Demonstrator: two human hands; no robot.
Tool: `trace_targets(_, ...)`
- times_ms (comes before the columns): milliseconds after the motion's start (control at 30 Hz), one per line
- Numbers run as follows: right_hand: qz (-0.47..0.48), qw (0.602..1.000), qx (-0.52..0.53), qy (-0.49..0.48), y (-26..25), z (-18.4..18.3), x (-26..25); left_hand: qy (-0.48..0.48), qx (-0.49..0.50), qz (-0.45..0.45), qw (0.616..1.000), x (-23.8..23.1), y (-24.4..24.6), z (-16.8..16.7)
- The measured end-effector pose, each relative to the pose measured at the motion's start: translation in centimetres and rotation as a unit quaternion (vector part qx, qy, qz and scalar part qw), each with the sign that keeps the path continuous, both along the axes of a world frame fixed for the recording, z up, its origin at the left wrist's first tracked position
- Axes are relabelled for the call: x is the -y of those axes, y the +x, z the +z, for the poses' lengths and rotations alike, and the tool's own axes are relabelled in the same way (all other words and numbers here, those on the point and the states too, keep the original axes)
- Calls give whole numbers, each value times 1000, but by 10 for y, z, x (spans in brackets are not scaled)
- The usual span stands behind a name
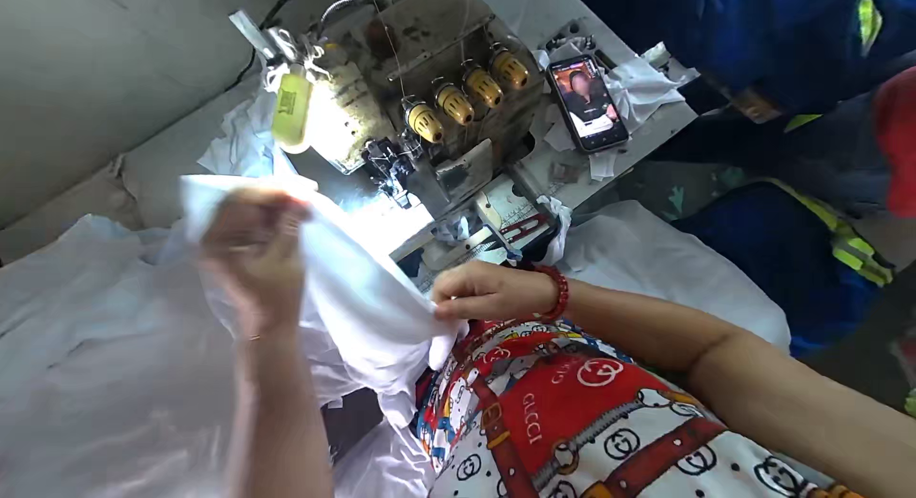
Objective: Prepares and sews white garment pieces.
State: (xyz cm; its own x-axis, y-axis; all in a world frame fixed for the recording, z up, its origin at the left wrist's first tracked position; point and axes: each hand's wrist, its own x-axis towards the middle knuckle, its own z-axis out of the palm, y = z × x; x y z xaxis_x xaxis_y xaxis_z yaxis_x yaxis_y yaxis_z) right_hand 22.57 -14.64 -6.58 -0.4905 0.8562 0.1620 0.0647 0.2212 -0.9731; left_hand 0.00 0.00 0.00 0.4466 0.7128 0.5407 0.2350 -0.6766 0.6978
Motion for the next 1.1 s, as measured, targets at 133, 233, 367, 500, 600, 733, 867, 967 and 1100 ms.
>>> trace_targets(133,-84,989,118,-16,15,-23,8,-111,-113,-108,982,21,20,-27)
trace_targets(233,-218,967,35,126,0,-9,-11,-95,-155,-129,975,31,20,-8)
trace_targets(367,-190,971,5,148,-15,14,-33,-73,-196,-64,976,45,17,15)
trace_targets(500,-164,983,-40,77,-15,15,-33,-85,-170,-19,982,52,9,14)
trace_targets(600,-167,984,-8,64,-9,4,-29,-102,-151,-12,983,52,7,12)
trace_targets(733,-172,983,4,62,-4,-1,-28,-106,-141,-17,984,50,10,13)
trace_targets(867,-144,985,-98,-19,-5,9,-28,-92,-94,-3,991,48,13,11)
trace_targets(967,-106,967,-202,-110,-6,17,-26,-61,-51,6,997,45,17,5)
trace_targets(1100,-112,955,-200,-187,-7,4,-22,-41,-88,16,995,40,26,-10)
